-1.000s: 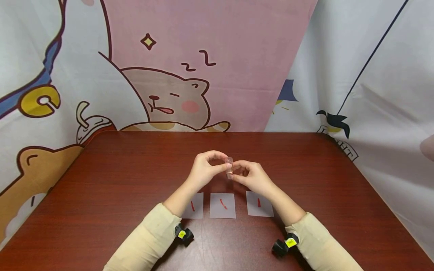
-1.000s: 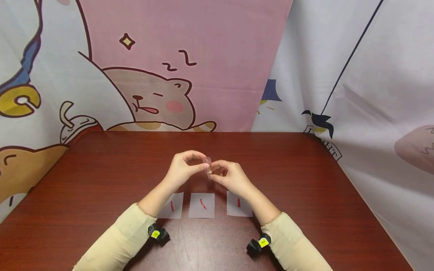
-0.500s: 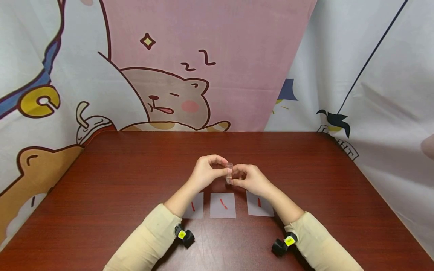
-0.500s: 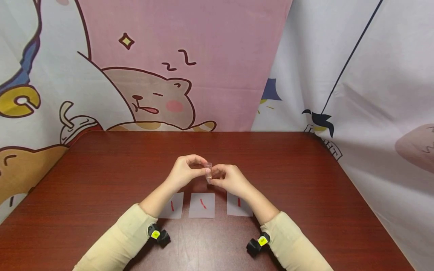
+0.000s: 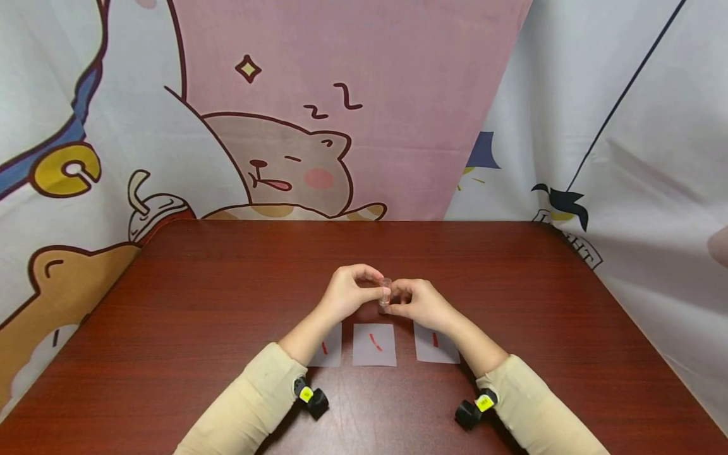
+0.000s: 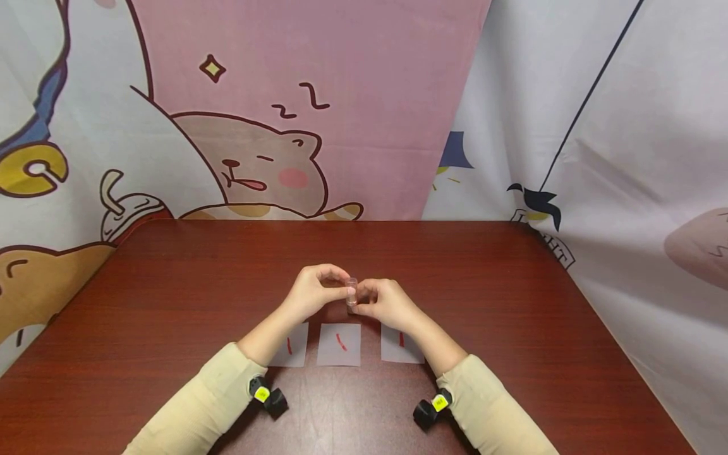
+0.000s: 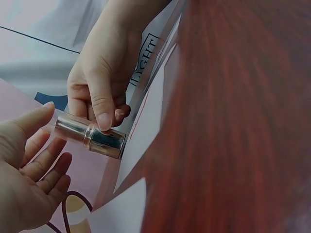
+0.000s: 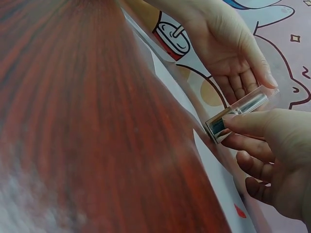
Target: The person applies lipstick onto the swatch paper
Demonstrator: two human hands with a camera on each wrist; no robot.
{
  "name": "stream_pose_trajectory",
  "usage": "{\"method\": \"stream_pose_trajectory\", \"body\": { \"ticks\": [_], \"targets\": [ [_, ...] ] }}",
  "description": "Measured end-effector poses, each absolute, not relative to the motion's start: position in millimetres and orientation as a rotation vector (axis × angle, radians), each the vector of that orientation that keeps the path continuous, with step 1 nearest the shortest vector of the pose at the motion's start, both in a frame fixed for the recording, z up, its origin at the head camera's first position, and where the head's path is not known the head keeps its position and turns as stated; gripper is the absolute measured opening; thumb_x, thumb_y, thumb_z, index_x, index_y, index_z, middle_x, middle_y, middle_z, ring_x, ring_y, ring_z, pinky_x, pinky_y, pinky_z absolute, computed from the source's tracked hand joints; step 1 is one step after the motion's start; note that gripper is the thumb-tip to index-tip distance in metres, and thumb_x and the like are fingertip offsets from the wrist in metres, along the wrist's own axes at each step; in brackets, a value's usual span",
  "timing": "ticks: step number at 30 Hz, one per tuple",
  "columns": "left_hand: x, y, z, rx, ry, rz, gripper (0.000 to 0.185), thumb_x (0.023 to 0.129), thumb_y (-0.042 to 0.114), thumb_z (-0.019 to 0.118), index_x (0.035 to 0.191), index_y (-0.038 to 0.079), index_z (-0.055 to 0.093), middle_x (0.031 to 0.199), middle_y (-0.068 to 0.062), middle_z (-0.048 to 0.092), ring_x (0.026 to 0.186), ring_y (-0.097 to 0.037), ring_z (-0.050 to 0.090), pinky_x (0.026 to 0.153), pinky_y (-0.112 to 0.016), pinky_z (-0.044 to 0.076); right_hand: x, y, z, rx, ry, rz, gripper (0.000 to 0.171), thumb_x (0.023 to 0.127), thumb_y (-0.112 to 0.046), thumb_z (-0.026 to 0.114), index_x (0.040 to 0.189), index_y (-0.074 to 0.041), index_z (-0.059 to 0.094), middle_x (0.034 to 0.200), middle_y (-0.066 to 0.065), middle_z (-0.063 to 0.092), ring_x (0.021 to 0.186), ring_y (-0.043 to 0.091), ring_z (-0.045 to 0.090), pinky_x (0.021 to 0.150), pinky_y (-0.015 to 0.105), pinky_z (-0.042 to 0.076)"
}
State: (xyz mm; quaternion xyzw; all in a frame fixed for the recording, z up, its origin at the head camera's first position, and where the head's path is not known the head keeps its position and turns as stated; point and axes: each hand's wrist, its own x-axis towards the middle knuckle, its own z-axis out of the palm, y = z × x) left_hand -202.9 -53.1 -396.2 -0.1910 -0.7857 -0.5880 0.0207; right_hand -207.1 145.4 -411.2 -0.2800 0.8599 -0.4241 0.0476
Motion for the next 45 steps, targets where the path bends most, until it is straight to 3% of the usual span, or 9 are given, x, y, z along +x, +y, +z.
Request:
{"method": "stream_pose_trajectory", "body": {
  "ticks": [31,45],
  "targets": [
    [-204,-55,-396,-0.579,-2.479,-1.812,0.021,0.074,0.011,0.084,0.089,0.006,0.071,0.084,0.001,0.069,0.084,-0.016,0.064,0.073,-0.03,0.051,-210,145,-413,-0.856,2.637,-1.284,0.015,0.08,-0.011,0.078,0.091,-0.017,0.07,0.085,-0.007,0.068,0.062,0.012,0.052,0.052,0.024,0.043],
    [-199,-62,-389,-0.582,-2.405,-1.902,0.026,0.074,0.009,0.083,0.096,0.004,0.07,0.087,-0.004,0.071,0.088,-0.019,0.065,0.079,-0.034,0.05,-206,157,-399,-0.825,2.671,-1.281,0.028,0.079,-0.009,0.078,0.104,-0.013,0.07,0.092,-0.004,0.07,0.069,0.015,0.056,0.055,0.028,0.045]
  ]
}}
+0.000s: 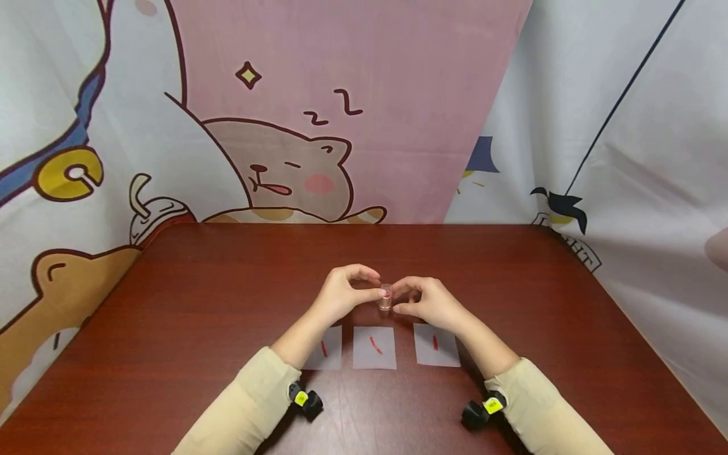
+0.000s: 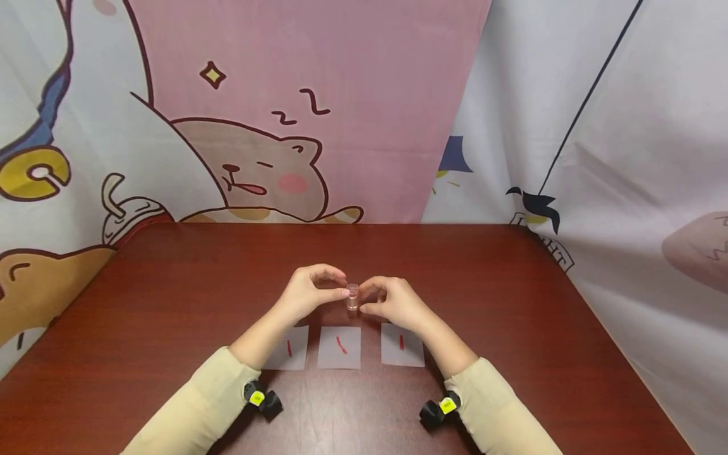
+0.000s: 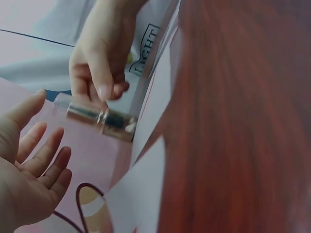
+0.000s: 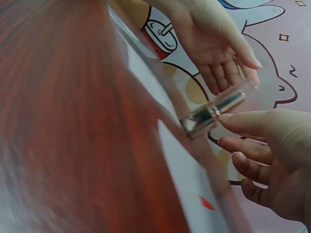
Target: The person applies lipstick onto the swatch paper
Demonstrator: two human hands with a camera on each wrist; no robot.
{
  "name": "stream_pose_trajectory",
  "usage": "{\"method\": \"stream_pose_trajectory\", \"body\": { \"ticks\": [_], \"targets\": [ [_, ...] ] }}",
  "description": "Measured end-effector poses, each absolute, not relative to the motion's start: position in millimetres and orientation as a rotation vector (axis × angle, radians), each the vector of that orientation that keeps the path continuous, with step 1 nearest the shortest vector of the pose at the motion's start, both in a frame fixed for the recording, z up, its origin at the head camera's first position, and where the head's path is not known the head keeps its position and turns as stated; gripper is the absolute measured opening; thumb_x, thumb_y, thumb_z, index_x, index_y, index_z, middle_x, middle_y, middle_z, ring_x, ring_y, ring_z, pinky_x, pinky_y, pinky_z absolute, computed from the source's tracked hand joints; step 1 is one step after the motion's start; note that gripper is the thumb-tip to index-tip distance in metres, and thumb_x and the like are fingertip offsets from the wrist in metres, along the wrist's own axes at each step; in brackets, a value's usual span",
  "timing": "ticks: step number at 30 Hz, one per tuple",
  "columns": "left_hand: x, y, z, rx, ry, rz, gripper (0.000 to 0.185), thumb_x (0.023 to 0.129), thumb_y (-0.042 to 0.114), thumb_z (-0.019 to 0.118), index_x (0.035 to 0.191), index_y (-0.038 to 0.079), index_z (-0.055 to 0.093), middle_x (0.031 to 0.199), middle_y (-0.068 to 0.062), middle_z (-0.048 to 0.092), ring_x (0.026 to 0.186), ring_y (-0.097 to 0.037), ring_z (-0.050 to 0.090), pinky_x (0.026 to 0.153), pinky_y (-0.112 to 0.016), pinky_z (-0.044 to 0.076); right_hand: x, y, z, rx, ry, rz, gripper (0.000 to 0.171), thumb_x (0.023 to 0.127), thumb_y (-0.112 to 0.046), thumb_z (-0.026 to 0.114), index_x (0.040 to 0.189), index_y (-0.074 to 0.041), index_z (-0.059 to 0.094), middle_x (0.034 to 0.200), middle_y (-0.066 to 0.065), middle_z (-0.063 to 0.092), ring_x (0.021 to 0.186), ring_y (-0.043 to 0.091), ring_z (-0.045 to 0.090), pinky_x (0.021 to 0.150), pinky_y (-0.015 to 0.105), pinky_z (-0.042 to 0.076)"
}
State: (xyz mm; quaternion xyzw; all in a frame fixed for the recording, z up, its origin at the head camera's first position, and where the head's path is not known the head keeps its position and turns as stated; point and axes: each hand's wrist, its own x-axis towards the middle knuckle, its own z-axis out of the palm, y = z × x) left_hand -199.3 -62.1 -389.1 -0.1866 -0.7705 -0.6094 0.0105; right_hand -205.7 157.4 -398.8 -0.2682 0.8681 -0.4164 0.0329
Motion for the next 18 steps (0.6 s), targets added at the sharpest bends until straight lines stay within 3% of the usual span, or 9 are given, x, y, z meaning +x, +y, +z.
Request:
{"method": "stream_pose_trajectory", "body": {
  "ticks": [8,14,18],
  "targets": [
    [-192,-79,-377,-0.617,-2.402,-1.857,0.023,0.076,0.008,0.08,0.096,0.003,0.07,0.088,-0.006,0.071,0.087,-0.018,0.065,0.08,-0.038,0.051,-200,177,-378,-0.778,2.771,-1.264,0.028,0.082,-0.013,0.076,0.108,-0.007,0.069,0.097,0.003,0.07,0.072,0.017,0.056,0.06,0.03,0.046],
    [-185,-103,-367,-0.712,-2.499,-1.599,0.023,0.077,0.013,0.08,0.098,0.009,0.07,0.092,-0.005,0.07,0.095,-0.019,0.063,0.088,-0.049,0.045,-193,203,-367,-0.724,2.858,-1.182,0.023,0.084,-0.014,0.074,0.107,-0.013,0.069,0.099,0.004,0.069,0.071,0.018,0.056,0.06,0.029,0.046],
    [-180,-122,-362,-0.754,-2.578,-1.366,0.025,0.078,0.016,0.08,0.1,0.011,0.07,0.094,0.0,0.069,0.098,-0.017,0.062,0.087,-0.045,0.046,-188,223,-363,-0.709,2.926,-1.112,0.021,0.086,-0.016,0.073,0.106,-0.013,0.069,0.1,0.002,0.069,0.07,0.018,0.054,0.059,0.028,0.045]
  ]
}}
